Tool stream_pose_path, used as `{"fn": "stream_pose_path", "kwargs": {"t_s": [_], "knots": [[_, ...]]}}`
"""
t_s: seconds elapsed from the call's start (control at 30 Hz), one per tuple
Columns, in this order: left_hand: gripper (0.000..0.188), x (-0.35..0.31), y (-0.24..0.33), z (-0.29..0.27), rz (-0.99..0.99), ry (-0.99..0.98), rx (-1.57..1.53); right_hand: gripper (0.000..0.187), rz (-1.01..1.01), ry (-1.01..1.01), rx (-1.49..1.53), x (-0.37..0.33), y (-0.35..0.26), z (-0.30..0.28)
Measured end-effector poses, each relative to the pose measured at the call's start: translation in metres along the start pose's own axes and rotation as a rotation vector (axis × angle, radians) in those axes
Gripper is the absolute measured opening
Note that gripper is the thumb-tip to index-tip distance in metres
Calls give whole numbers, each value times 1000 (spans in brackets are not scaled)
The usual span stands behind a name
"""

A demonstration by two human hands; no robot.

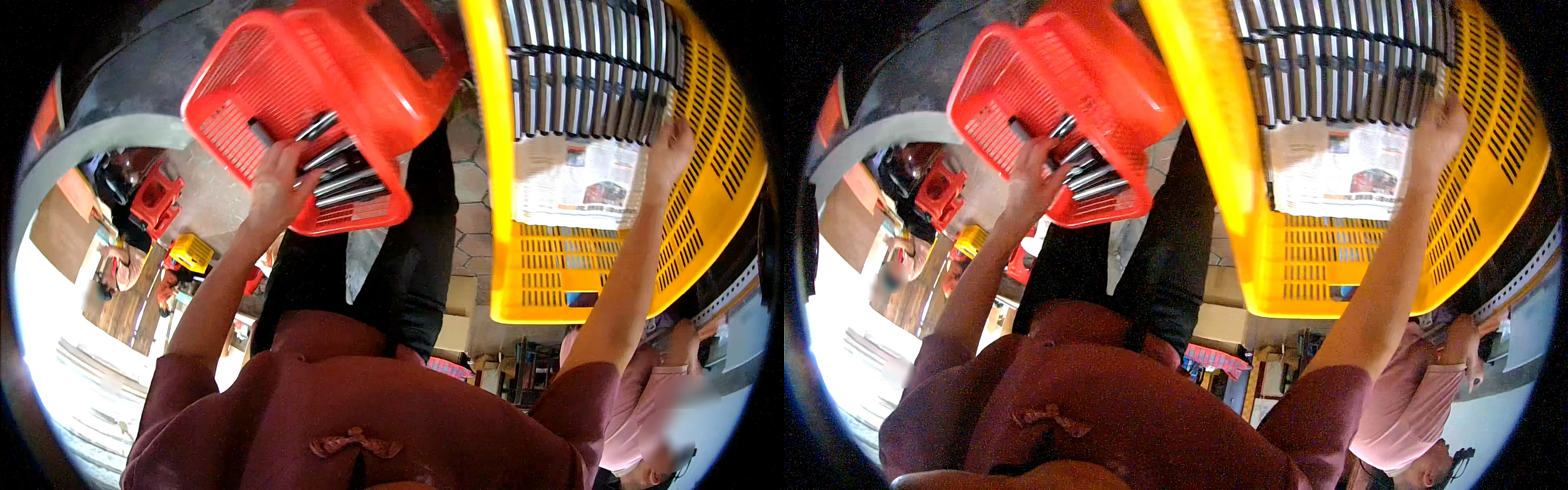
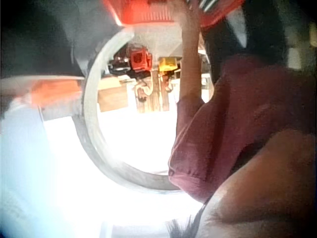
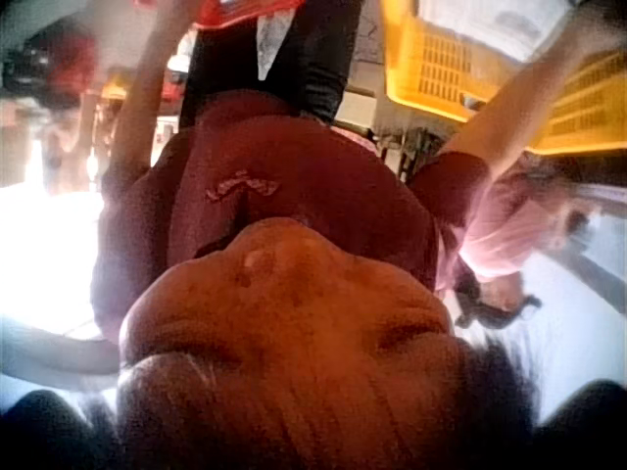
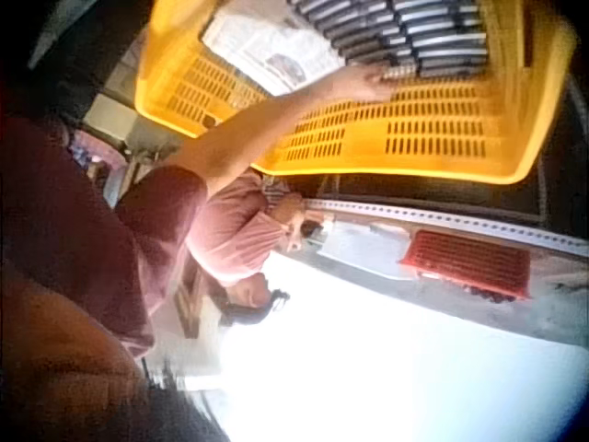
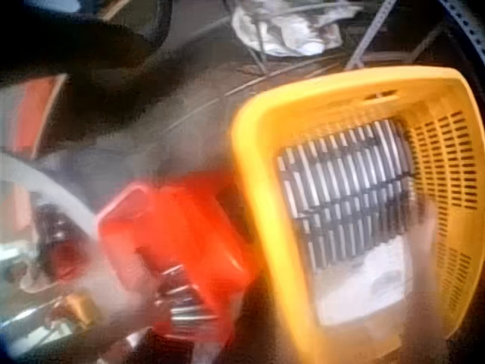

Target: The person transfers cylindrical metal objects from a red basket to a yellow basket, arranging them in neat rows on top of a newspaper. The person handles the objects one at a time, placing them carefully into the yellow basket.

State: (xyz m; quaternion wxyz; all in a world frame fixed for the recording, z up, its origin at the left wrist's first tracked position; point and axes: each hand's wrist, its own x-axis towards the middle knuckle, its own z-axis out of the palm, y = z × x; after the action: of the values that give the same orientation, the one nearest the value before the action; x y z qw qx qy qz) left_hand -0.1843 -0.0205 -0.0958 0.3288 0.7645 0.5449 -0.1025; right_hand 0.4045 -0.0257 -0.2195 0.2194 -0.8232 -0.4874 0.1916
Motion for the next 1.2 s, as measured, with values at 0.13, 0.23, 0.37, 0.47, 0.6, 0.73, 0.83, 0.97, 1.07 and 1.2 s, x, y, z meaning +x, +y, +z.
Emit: {"fn": "stream_pose_path", "kwargs": {"t_s": [0.13,0.23,0.37,0.47,0.6,0.73,0.83,0.97,1.07,1.2], "knots": [[37,3,-10,8,37,-6,26,33,131,296,123,-55,-102,-16],[36,5,-25,8,32,96,26,26,105,365,237,-102,-165,-23],[37,18,-36,2,36,106,41,17,-64,320,305,-163,-263,-36],[33,31,-43,0,140,185,111,12,-225,54,235,-201,-332,-21],[28,38,-76,4,99,13,127,19,-96,-394,541,-232,-389,34],[30,14,-38,-49,-88,-202,-634,34,70,-557,585,-242,-392,40],[29,-24,39,-101,-54,-456,-948,64,-25,-475,674,-242,-380,36],[31,-25,102,-88,312,-479,-854,51,54,-607,893,-227,-369,-13],[47,-11,145,-90,324,-509,-881,32,123,-260,831,-205,-322,-54],[43,-11,146,-66,165,-506,-814,36,159,48,92,-116,-188,-61]]}}
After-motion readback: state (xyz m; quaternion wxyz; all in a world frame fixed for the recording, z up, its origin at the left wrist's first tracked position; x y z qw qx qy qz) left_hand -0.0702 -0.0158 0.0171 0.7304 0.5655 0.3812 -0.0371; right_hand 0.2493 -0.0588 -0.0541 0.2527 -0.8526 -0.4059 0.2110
